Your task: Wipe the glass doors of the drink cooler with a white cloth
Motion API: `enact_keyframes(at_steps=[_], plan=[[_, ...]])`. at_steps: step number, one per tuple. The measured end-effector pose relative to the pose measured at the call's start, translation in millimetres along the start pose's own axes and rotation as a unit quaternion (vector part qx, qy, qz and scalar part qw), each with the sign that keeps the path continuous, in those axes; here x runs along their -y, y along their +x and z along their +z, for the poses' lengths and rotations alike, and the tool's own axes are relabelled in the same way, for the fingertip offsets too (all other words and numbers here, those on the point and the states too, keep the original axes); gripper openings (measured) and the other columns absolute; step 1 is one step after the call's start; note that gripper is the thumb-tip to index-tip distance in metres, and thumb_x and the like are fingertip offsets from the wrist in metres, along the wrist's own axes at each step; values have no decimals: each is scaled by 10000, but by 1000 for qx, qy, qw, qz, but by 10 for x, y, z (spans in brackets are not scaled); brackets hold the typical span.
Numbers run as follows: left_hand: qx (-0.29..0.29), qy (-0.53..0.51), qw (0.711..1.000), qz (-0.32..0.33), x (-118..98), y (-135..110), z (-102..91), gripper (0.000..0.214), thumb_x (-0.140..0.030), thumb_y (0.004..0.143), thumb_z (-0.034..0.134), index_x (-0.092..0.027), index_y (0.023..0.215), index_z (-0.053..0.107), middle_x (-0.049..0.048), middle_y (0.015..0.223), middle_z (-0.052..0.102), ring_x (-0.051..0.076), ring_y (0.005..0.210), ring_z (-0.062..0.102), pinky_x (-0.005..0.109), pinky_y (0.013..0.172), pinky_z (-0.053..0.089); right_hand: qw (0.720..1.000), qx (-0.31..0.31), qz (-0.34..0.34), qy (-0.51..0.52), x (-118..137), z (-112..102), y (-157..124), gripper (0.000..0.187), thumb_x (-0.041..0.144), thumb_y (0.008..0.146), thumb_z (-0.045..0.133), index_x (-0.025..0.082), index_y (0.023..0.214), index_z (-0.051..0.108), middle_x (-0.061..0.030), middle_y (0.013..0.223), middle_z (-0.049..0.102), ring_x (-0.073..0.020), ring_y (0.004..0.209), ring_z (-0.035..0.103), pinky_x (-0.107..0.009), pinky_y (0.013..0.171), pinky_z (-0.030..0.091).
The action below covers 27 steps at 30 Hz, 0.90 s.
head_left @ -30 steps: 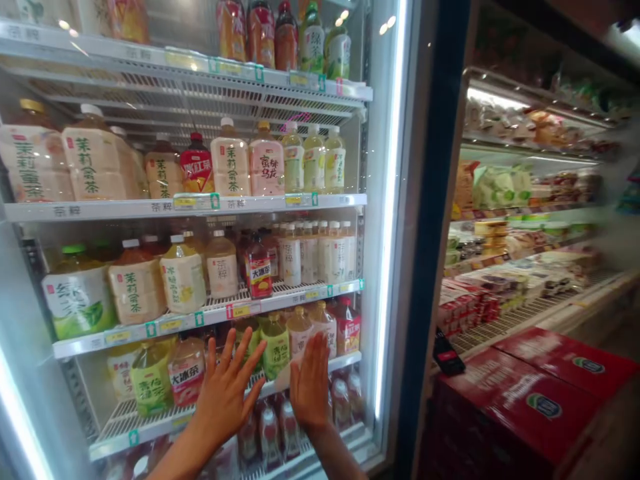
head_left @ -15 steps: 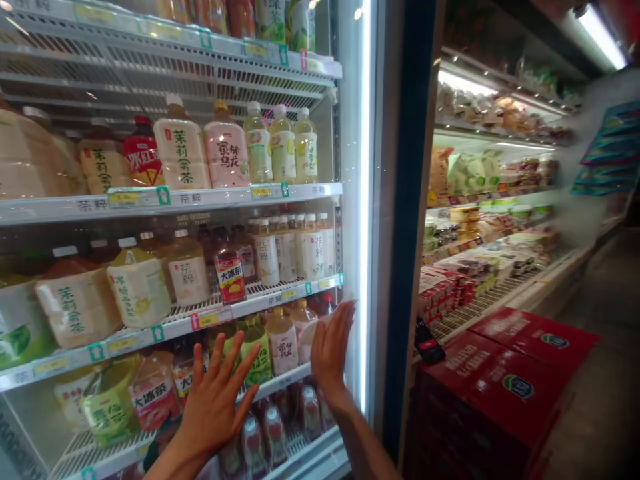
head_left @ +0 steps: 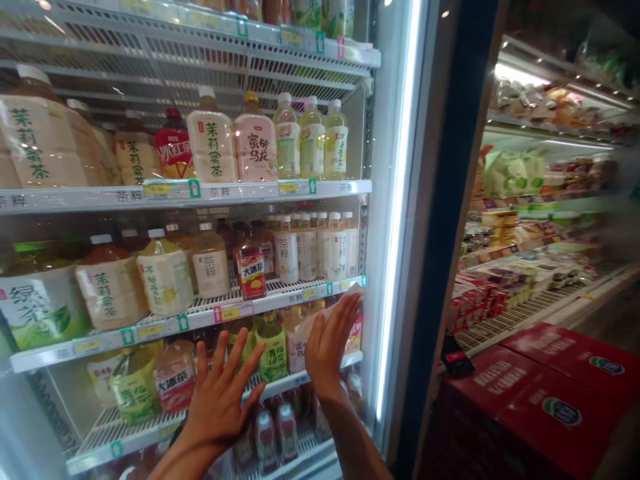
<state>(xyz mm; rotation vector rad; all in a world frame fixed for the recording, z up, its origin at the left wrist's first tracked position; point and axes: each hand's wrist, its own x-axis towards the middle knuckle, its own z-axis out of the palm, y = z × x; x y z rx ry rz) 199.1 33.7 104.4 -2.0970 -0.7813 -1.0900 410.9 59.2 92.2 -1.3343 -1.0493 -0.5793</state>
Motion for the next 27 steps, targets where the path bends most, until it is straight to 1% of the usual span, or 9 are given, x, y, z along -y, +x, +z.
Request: enact_keyframes(at_steps=[2, 6, 8, 11, 14, 16, 18, 21, 27], plan=[[2, 2, 1000, -9, 87, -79, -75, 745, -513, 962, 569, -332, 1619, 270, -7, 1743, 115, 276, 1631, -4, 539, 1311, -94, 1000, 17, -25, -6, 154, 61, -148, 702, 273, 1079, 296, 110, 1661, -60, -180, 1742, -17, -377, 1616, 10, -751, 1223, 261], [7, 13, 999, -32, 299, -296, -235, 749, -503, 955, 591, -322, 1616, 290, 4, 1745, 115, 281, 1632, 0, 538, 1311, -88, 990, 86, -108, 1, 456, 161, -1185, 745, 278, 1047, 366, 82, 1663, -4, -189, 1733, 24, -397, 1612, 34, -779, 1177, 323], [12, 19, 999, -45, 424, -402, -332, 757, -499, 945, 611, -324, 1614, 300, 10, 1744, 124, 286, 1632, 7, 545, 1311, -86, 988, 100, -117, 7, 641, 193, -1394, 761, 279, 1040, 388, 84, 1664, -2, -190, 1730, 22, -397, 1611, 36, -777, 1180, 321], [18, 29, 997, -71, 609, -538, -497, 758, -483, 941, 626, -343, 1612, 301, 8, 1744, 131, 291, 1631, 2, 553, 1311, -77, 992, 87, -90, 16, 1005, 231, -1013, 751, 254, 1054, 364, 99, 1661, -51, -188, 1732, -2, -387, 1612, 30, -761, 1215, 265], [13, 43, 994, -102, 760, -673, -653, 759, -475, 944, 627, -361, 1613, 288, 0, 1747, 116, 293, 1631, -8, 565, 1310, -75, 990, 77, -118, 26, 1329, 278, -631, 734, 235, 1060, 337, 98, 1656, -69, -177, 1733, -24, -368, 1611, -6, -748, 1229, 238], [6, 51, 991, -120, 843, -776, -738, 769, -480, 944, 627, -362, 1617, 274, -2, 1750, 103, 291, 1631, -10, 568, 1310, -80, 981, 78, -178, 15, 1428, 305, -786, 755, 216, 1041, 387, 66, 1655, -27, -186, 1727, -7, -356, 1611, 10, -708, 1249, 248], [-1, 59, 989, -134, 919, -885, -808, 777, -491, 944, 623, -361, 1621, 262, -2, 1752, 89, 287, 1631, -16, 560, 1310, -92, 965, 90, -248, 2, 1449, 330, -1182, 773, 197, 1006, 460, 37, 1652, 68, -194, 1718, 55, -335, 1610, 59, -640, 1285, 238], [-6, 76, 986, -149, 1023, -1033, -890, 773, -473, 953, 609, -364, 1625, 243, -1, 1754, 76, 289, 1631, -23, 564, 1307, -95, 954, 98, -283, -11, 1560, 396, -1605, 789, 162, 964, 520, 28, 1645, 146, -200, 1696, 158, -332, 1603, 124, -591, 1305, 225], [15, 120, 975, -186, 1149, -1256, -978, 801, -250, 966, 540, -369, 1639, 123, 27, 1758, 23, 315, 1626, -33, 639, 1293, -42, 944, 132, -302, 0, 2219, 529, -1240, 752, 176, 994, 454, 37, 1647, 110, -177, 1700, 190, -340, 1604, 95, -617, 1294, 205]])
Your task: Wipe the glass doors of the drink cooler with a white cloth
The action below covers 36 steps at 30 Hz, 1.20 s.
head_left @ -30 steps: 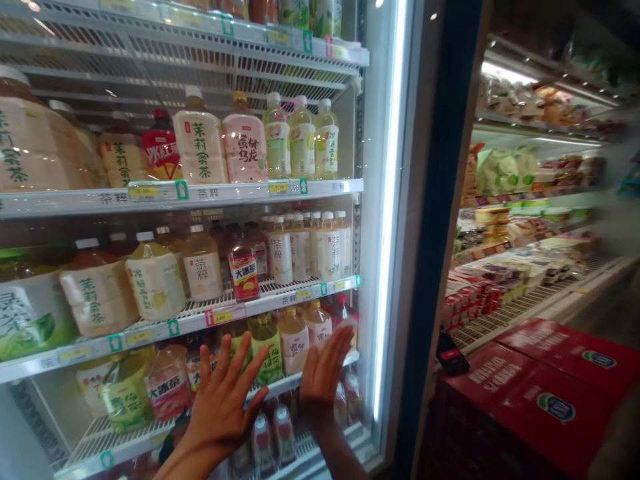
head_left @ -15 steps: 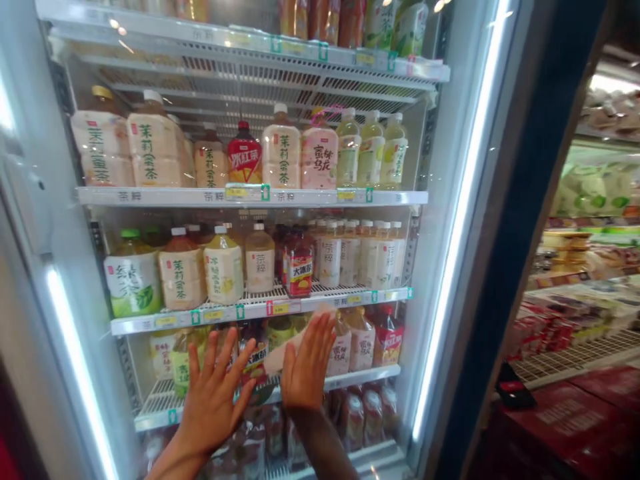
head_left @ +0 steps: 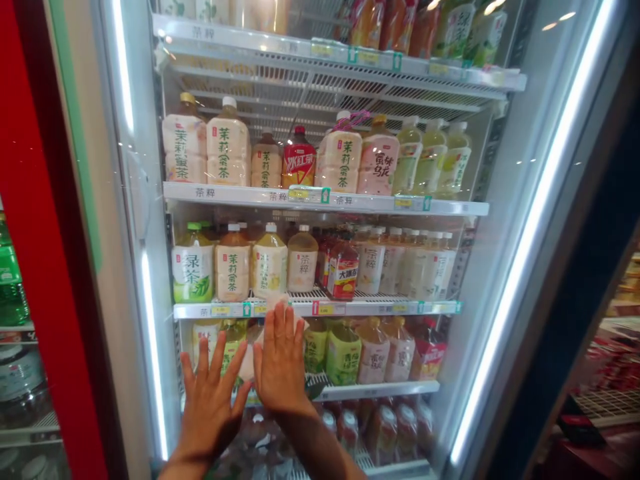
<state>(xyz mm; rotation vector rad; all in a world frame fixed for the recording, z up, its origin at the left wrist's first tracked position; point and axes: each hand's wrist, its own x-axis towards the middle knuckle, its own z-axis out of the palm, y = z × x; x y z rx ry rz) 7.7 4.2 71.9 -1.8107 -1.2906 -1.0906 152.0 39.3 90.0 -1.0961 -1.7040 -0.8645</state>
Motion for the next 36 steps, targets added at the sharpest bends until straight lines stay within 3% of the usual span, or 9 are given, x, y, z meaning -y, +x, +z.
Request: enact_keyframes(at_steps=[5, 7, 13, 18, 22, 24, 30, 33, 36], plan=[[5, 30, 999, 10, 171, -213, -14, 788, -244, 966, 515, -306, 1648, 125, 76, 1758, 21, 319, 1625, -43, 623, 1295, -41, 998, -9, -65, 24, 208, 130, -492, 637, 274, 1010, 525, 98, 1599, 360, -83, 1644, 386, -243, 1605, 150, -449, 1346, 79], [7, 40, 999, 14, 239, -277, -18, 788, -258, 966, 518, -289, 1650, 127, 83, 1759, 19, 320, 1625, -46, 607, 1297, -53, 997, -5, -73, 35, 274, 190, -551, 594, 292, 1015, 533, 135, 1575, 418, -59, 1622, 427, -211, 1603, 164, -428, 1347, 63], [-6, 23, 999, -38, 318, -313, -64, 734, -247, 1011, 420, -278, 1656, 71, 78, 1761, -35, 302, 1621, -103, 612, 1290, -80, 993, 42, -103, 27, 473, 159, 112, 612, 320, 1050, 465, 93, 1604, 339, -119, 1681, 294, -241, 1606, 180, -477, 1328, 168], [5, 3, 997, -72, 362, -351, -114, 669, -397, 1047, 334, -292, 1658, 81, 78, 1762, -33, 330, 1621, -91, 664, 1277, -60, 987, -8, -154, 42, 609, 221, -96, 550, 326, 1036, 508, 107, 1539, 467, -40, 1698, 273, -240, 1617, 131, -432, 1345, 70], [-12, -29, 995, -95, 406, -305, -181, 668, -346, 1039, 327, -322, 1655, 70, 41, 1765, -22, 330, 1621, -88, 670, 1276, -56, 987, 38, -148, 50, 753, 223, 133, 575, 348, 1064, 431, 109, 1585, 384, -48, 1708, 238, -213, 1614, 154, -411, 1291, 302], [-27, -40, 993, -107, 419, -273, -227, 686, -303, 1029, 337, -331, 1654, 56, 35, 1764, -46, 338, 1618, -99, 684, 1270, -53, 987, 46, -145, 47, 788, 203, 193, 581, 334, 1068, 417, 108, 1599, 351, -53, 1708, 234, -216, 1607, 188, -415, 1270, 341], [-15, -19, 995, -94, 419, -321, -246, 685, -322, 1029, 334, -333, 1656, 60, 50, 1764, -35, 346, 1619, -89, 690, 1270, -46, 993, -26, -105, 56, 446, 151, -338, 586, 244, 1027, 507, 127, 1587, 381, -26, 1656, 349, -196, 1606, 171, -426, 1347, 71], [-5, -11, 996, -93, 358, -301, -171, 714, -294, 1016, 374, -352, 1653, 57, 44, 1765, -22, 341, 1622, -68, 684, 1274, -42, 996, -40, -71, 37, 133, 1, -68, 663, 180, 1019, 478, 82, 1631, 243, -91, 1684, 278, -237, 1612, 129, -480, 1341, 64], [-13, -13, 998, -66, 220, -204, -92, 746, -278, 1002, 428, -352, 1652, 71, 45, 1764, -30, 337, 1621, -70, 675, 1274, -60, 999, -20, -23, 15, -116, -162, 254, 706, 163, 1027, 445, 58, 1648, 127, -154, 1714, 170, -289, 1616, 91, -563, 1318, 143]])
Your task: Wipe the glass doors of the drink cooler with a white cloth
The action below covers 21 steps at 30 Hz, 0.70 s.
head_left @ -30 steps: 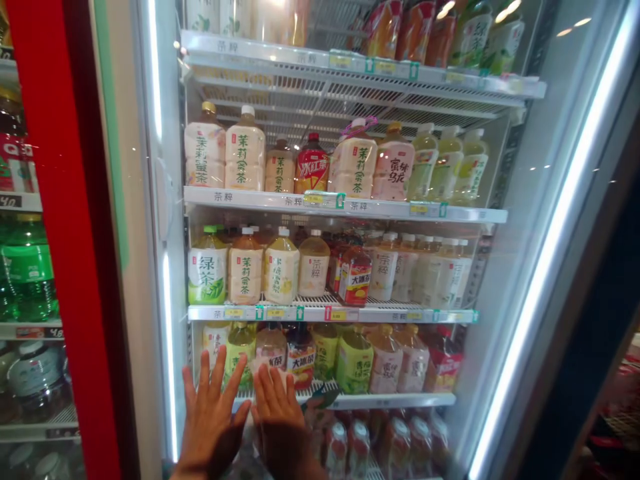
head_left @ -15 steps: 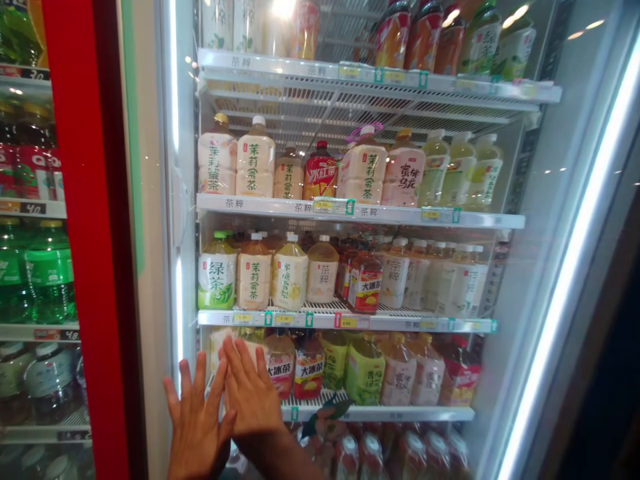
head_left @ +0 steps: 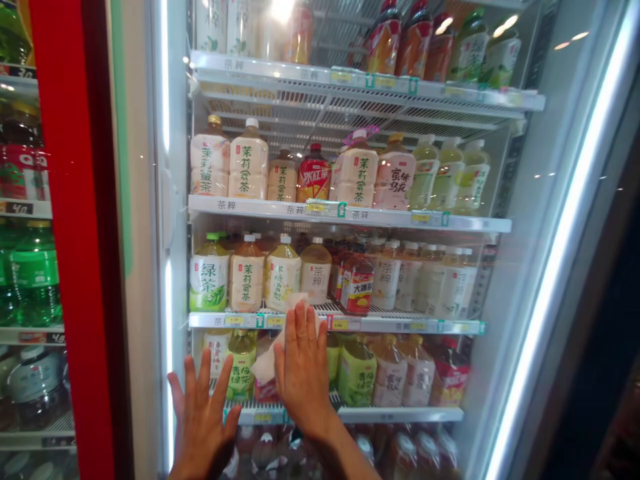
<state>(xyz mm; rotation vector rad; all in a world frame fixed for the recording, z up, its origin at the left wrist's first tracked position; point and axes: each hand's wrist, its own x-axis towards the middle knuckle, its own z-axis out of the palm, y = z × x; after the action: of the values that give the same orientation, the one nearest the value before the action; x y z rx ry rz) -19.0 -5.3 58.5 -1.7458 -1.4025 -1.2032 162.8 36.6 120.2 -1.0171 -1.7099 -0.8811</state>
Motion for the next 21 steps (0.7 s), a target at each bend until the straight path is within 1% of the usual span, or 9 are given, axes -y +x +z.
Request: enact_keyframes(at_steps=[2, 5, 7, 8, 13, 15, 18, 19, 21], plan=[[-5, -1, 1000, 17, -133, 51, 53, 766, -259, 992, 448, -349, 1651, 69, 47, 1763, -34, 332, 1622, -72, 663, 1277, -66, 1000, 7, 1, -10, -107, -25, -129, 718, 173, 1027, 448, 59, 1651, 112, -163, 1718, 153, -304, 1613, 107, -569, 1308, 190], [-1, 1, 1000, 27, -339, 102, 132, 809, -223, 972, 469, -355, 1648, 45, 44, 1762, -33, 332, 1624, -45, 658, 1285, -40, 999, -15, -8, -52, -239, 38, -693, 764, 133, 987, 486, 44, 1650, 116, -162, 1713, 131, -303, 1606, 133, -514, 1322, 184], [1, -1, 999, 36, -468, 134, 188, 830, -211, 960, 487, -361, 1646, 45, 40, 1762, -20, 338, 1625, -25, 666, 1287, -18, 997, -33, -7, -72, -387, 48, -917, 776, 129, 977, 494, 44, 1650, 119, -153, 1712, 116, -288, 1606, 130, -491, 1328, 169], [-1, -3, 999, 40, -531, 153, 217, 839, -205, 954, 499, -364, 1645, 51, 36, 1761, -14, 338, 1625, -21, 667, 1288, -13, 997, -32, 2, -70, -486, 19, -911, 767, 139, 984, 482, 46, 1651, 115, -150, 1715, 111, -282, 1608, 123, -494, 1327, 168], [-21, -23, 996, 84, -851, 256, 361, 882, -170, 921, 562, -372, 1644, 100, 20, 1760, 6, 321, 1627, -29, 642, 1296, -32, 994, -4, 103, -26, -950, -245, -461, 731, 190, 1038, 396, 73, 1657, 26, -172, 1733, 75, -300, 1617, 76, -601, 1292, 207], [-26, -28, 994, 106, -966, 287, 404, 867, -175, 916, 563, -366, 1643, 130, 18, 1760, 25, 309, 1628, -28, 615, 1301, -47, 994, -16, 96, -46, -987, -228, -636, 745, 196, 1030, 418, 49, 1655, 40, -173, 1733, 79, -298, 1618, 78, -571, 1311, 167], [-25, -27, 991, 127, -1103, 350, 434, 845, -182, 922, 557, -351, 1643, 150, 16, 1761, 25, 299, 1628, -40, 572, 1307, -70, 992, -49, 64, -97, -964, -105, -1152, 755, 204, 1002, 456, 24, 1650, 110, -140, 1733, 80, -272, 1620, 71, -462, 1345, 73], [-22, -26, 991, 131, -1142, 380, 437, 843, -183, 925, 556, -349, 1644, 148, 18, 1762, 20, 300, 1628, -45, 566, 1307, -73, 991, -56, 65, -104, -985, -89, -1241, 755, 206, 999, 458, 34, 1652, 120, -128, 1734, 84, -268, 1620, 75, -453, 1348, 71], [-19, -27, 989, 141, -1217, 446, 440, 840, -192, 934, 557, -346, 1646, 139, 22, 1762, 13, 305, 1627, -49, 570, 1306, -76, 990, -54, 95, -93, -1118, -155, -1159, 747, 215, 1012, 439, 57, 1658, 98, -124, 1734, 94, -277, 1619, 88, -500, 1340, 124]])
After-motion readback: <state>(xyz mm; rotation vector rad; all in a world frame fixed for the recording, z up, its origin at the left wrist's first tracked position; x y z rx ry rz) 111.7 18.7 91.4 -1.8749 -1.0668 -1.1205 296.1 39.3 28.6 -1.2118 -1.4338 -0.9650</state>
